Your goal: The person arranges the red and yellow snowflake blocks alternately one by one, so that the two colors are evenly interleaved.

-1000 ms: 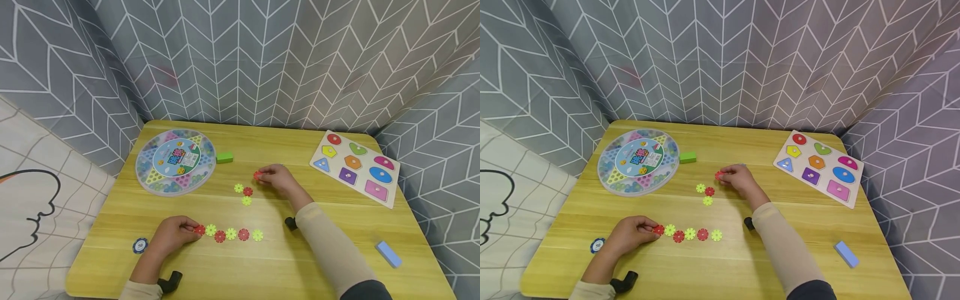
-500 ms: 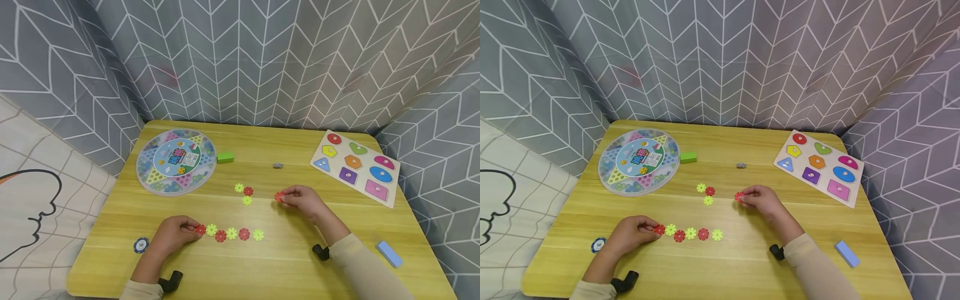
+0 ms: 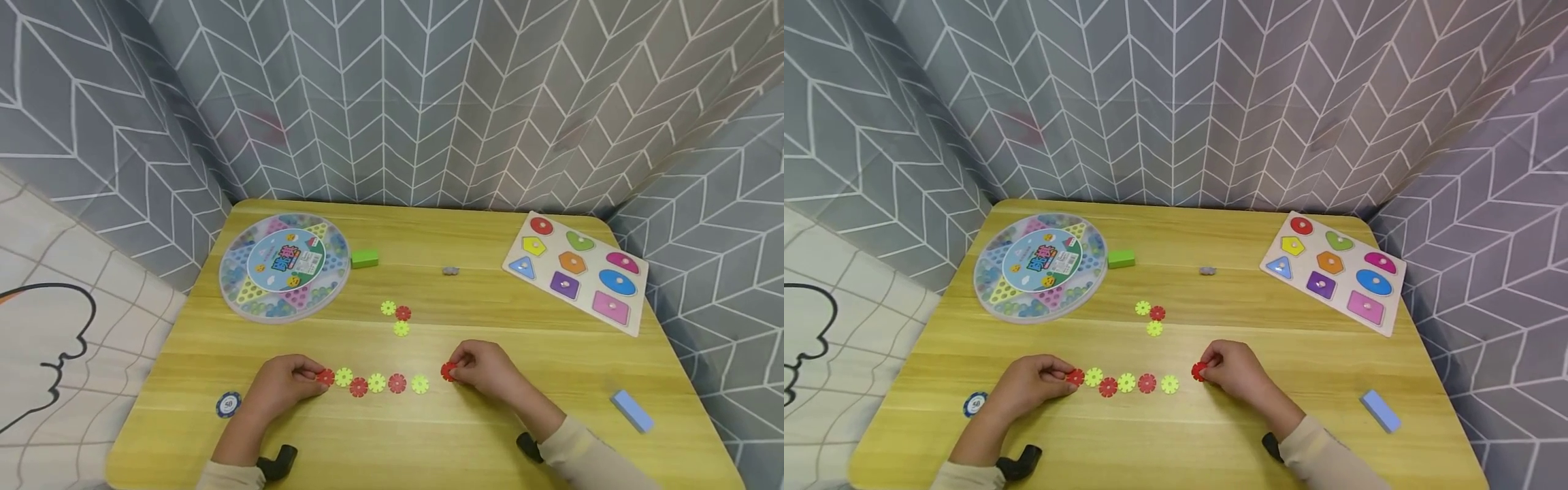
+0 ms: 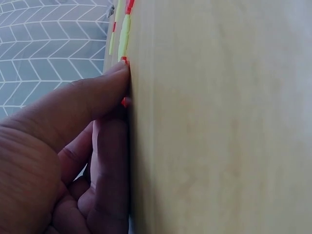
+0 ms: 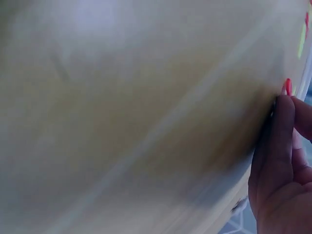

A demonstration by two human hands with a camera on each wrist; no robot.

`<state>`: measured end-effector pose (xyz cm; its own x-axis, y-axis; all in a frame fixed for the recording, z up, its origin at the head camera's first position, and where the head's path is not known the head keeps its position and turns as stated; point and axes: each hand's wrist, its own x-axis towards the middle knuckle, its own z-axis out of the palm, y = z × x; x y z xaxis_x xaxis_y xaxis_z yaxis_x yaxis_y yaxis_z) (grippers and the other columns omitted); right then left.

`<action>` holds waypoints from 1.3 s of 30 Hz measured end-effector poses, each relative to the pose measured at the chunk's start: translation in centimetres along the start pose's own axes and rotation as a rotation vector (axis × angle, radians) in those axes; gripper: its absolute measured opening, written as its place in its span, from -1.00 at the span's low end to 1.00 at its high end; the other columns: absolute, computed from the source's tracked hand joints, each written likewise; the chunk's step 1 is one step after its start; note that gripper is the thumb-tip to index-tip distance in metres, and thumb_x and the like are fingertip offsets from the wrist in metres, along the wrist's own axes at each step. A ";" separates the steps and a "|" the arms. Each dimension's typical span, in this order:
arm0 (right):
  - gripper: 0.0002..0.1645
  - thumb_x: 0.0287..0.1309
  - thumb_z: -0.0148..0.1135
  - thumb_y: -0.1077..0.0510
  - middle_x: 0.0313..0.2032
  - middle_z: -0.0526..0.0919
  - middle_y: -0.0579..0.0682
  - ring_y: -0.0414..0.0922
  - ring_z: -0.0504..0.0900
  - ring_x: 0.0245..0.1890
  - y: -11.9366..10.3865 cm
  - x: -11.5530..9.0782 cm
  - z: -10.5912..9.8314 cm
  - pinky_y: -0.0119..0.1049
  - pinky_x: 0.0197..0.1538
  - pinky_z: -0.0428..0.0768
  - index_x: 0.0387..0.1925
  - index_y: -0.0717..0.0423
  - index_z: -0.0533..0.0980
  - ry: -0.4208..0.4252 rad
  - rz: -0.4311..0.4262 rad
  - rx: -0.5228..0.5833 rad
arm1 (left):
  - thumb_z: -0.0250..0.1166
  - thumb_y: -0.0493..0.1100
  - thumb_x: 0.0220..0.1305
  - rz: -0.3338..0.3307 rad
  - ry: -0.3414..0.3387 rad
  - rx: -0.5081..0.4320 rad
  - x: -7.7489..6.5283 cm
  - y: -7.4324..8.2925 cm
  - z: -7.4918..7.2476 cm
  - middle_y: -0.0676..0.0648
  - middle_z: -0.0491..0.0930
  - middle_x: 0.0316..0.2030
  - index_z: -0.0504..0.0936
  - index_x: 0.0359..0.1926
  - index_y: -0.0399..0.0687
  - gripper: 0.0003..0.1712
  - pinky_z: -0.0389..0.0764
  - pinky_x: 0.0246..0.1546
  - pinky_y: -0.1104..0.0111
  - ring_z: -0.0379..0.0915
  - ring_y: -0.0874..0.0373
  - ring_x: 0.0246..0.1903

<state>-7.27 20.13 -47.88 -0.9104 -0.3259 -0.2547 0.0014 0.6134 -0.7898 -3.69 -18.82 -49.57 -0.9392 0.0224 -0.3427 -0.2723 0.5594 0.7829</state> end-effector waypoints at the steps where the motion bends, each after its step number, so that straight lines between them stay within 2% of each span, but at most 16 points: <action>1: -0.85 0.12 0.48 0.35 -0.45 0.60 -0.12 -0.17 0.55 -0.42 -0.2 0.0 0.2 -0.33 -0.31 0.57 -0.37 0.11 0.64 0.006 -0.014 -0.045 | 0.68 -0.16 0.01 0.004 0.001 0.000 0.0 0.0 0.0 0.04 0.64 -0.39 0.81 -0.23 -0.07 -0.71 0.61 -0.36 0.32 0.57 0.16 -0.41; 6: -0.81 0.09 0.50 0.35 -0.45 0.60 -0.21 -0.22 0.55 -0.40 -0.7 0.0 1.0 -0.32 -0.26 0.58 -0.39 0.05 0.64 -0.004 -0.057 -0.161 | 0.68 -0.17 0.01 0.005 0.005 0.006 0.0 0.1 0.0 0.04 0.65 -0.39 0.81 -0.23 -0.07 -0.72 0.61 -0.33 0.33 0.58 0.17 -0.40; 13: -0.82 0.08 0.49 0.38 -0.44 0.59 -0.21 -0.26 0.54 -0.40 -0.9 -0.2 1.2 -0.32 -0.27 0.58 -0.40 0.08 0.66 -0.022 -0.141 -0.210 | 0.68 -0.17 0.02 0.004 0.001 0.004 0.0 -0.1 0.0 0.04 0.65 -0.39 0.81 -0.23 -0.06 -0.72 0.61 -0.32 0.33 0.59 0.17 -0.39; 16: -0.84 0.11 0.48 0.35 -0.44 0.58 -0.21 -0.25 0.53 -0.39 -0.9 0.3 0.9 -0.31 -0.26 0.57 -0.38 0.06 0.65 -0.030 -0.121 -0.216 | 0.68 -0.16 0.02 0.004 -0.004 0.007 0.0 -0.2 0.0 0.04 0.65 -0.39 0.81 -0.23 -0.06 -0.72 0.61 -0.32 0.33 0.59 0.17 -0.40; 19: -0.88 0.17 0.45 0.29 -0.43 0.59 -0.18 -0.21 0.53 -0.38 -1.1 1.6 0.1 -0.28 -0.25 0.56 -0.35 0.06 0.65 -0.021 -0.065 -0.210 | 0.68 -0.17 0.02 0.004 -0.006 0.004 0.0 -0.2 0.0 0.03 0.65 -0.39 0.81 -0.22 -0.07 -0.72 0.62 -0.32 0.32 0.60 0.17 -0.40; 23: -0.92 0.26 0.44 0.19 -0.42 0.61 -0.13 -0.16 0.53 -0.40 -2.1 4.4 -0.5 -0.23 -0.27 0.56 -0.31 0.08 0.65 0.013 -0.004 -0.220 | 0.67 -0.17 0.02 0.002 -0.002 0.001 0.0 -0.1 0.0 0.03 0.65 -0.39 0.81 -0.22 -0.08 -0.72 0.61 -0.32 0.32 0.60 0.16 -0.40; 27: -0.74 0.26 0.47 0.00 -0.46 0.60 -0.14 -0.18 0.51 -0.45 -3.8 7.2 0.8 -0.25 -0.31 0.53 -0.37 0.08 0.64 0.030 0.020 -0.296 | 0.67 -0.18 0.02 0.004 0.000 0.005 0.0 0.0 -0.2 0.04 0.65 -0.40 0.81 -0.23 -0.08 -0.72 0.61 -0.33 0.33 0.59 0.17 -0.40; 31: -0.47 0.20 0.48 -0.20 -0.60 0.44 -0.16 -0.20 0.35 -0.55 -5.2 9.5 2.8 -0.27 -0.40 0.42 -0.59 0.11 0.55 0.061 -0.005 -0.423 | 0.67 -0.19 0.02 0.008 0.007 0.001 0.0 -0.1 -0.2 0.04 0.65 -0.40 0.81 -0.23 -0.08 -0.73 0.61 -0.33 0.33 0.60 0.17 -0.40; 34: -0.37 0.16 0.50 -0.24 -0.62 0.37 -0.12 -0.17 0.32 -0.57 -6.0 10.3 3.6 -0.23 -0.42 0.42 -0.66 0.11 0.44 0.061 -0.018 -0.519 | 0.67 -0.19 0.02 0.011 0.008 -0.015 0.0 -0.1 -0.2 0.04 0.66 -0.40 0.81 -0.23 -0.08 -0.73 0.62 -0.32 0.33 0.61 0.17 -0.40; 39: -0.55 0.20 0.50 -0.08 -0.50 0.52 -0.05 -0.10 0.49 -0.44 -6.4 10.1 3.5 -0.12 -0.25 0.58 -0.52 0.12 0.50 0.025 -0.018 -0.631 | 0.67 -0.19 0.02 0.018 0.006 -0.025 0.0 -0.3 -0.1 0.04 0.66 -0.40 0.81 -0.23 -0.08 -0.73 0.62 -0.32 0.34 0.61 0.17 -0.39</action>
<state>-14.96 10.36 -47.34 -0.9175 -0.3280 -0.2251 -0.2514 0.9166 -0.3108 -3.58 -19.03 -49.74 -0.9451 0.0274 -0.3255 -0.2605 0.5381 0.8016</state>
